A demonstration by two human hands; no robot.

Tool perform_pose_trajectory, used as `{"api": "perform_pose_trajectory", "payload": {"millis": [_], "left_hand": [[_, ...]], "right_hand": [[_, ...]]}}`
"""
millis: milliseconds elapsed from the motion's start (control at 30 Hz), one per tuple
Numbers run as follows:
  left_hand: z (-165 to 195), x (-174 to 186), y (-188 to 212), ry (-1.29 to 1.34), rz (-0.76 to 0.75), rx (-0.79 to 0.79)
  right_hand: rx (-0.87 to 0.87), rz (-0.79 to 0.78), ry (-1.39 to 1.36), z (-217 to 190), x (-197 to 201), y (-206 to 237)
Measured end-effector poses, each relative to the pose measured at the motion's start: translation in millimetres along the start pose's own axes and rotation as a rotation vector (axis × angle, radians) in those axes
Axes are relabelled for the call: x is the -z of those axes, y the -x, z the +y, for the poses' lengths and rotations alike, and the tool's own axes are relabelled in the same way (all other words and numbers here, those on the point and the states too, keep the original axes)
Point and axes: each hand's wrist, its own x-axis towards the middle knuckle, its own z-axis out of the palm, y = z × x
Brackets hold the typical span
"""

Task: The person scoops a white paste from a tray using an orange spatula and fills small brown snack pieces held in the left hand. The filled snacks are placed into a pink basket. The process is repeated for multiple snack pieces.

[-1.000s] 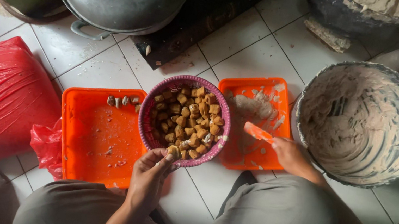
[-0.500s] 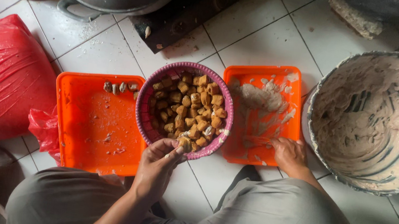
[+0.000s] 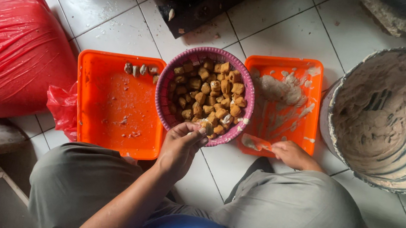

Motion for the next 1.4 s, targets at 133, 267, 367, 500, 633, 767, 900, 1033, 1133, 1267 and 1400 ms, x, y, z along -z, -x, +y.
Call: {"api": "perform_pose_trajectory", "payload": {"millis": [133, 267, 367, 500, 633, 767, 900, 1033, 1133, 1267, 1400], "left_hand": [[4, -10, 1, 0.071, -0.057, -0.029], [11, -39, 4, 0.167, -0.14, -0.031], [17, -61, 17, 0.226, -0.179, -0.046], [35, -78, 31, 0.317, -0.198, -0.087], [48, -82, 45, 0.388, -0.204, -0.118], [53, -78, 51, 0.367, -0.166, -0.129], [54, -72, 54, 0.349, -0.129, -0.106], [54, -75, 57, 0.383, -0.09, -0.04], [60, -80, 61, 0.399, -0.097, -0.008], [71, -88, 71, 0.378, -0.149, 0.012], [80, -95, 83, 0.377, -0.245, -0.038]], "right_hand": [[0.093, 0.063, -0.195, -13, 40, 38], [-0.027, 0.206, -0.277, -76, 90, 92], [0.05, 0.281, -0.401, -137, 89, 117], [0.065, 0.41, -0.542, -197, 40, 118], [0.013, 0.478, -0.655, -227, -3, 107], [0.04, 0.575, -0.53, -243, -23, 97], [0.094, 0.762, -0.151, -254, -31, 97], [0.295, 0.968, 0.155, -263, -37, 99], [0.384, 1.03, 0.333, -269, -39, 101], [0.46, 1.03, 0.448, -273, -40, 107], [0.519, 1.016, 0.512, -275, -38, 110]]}}
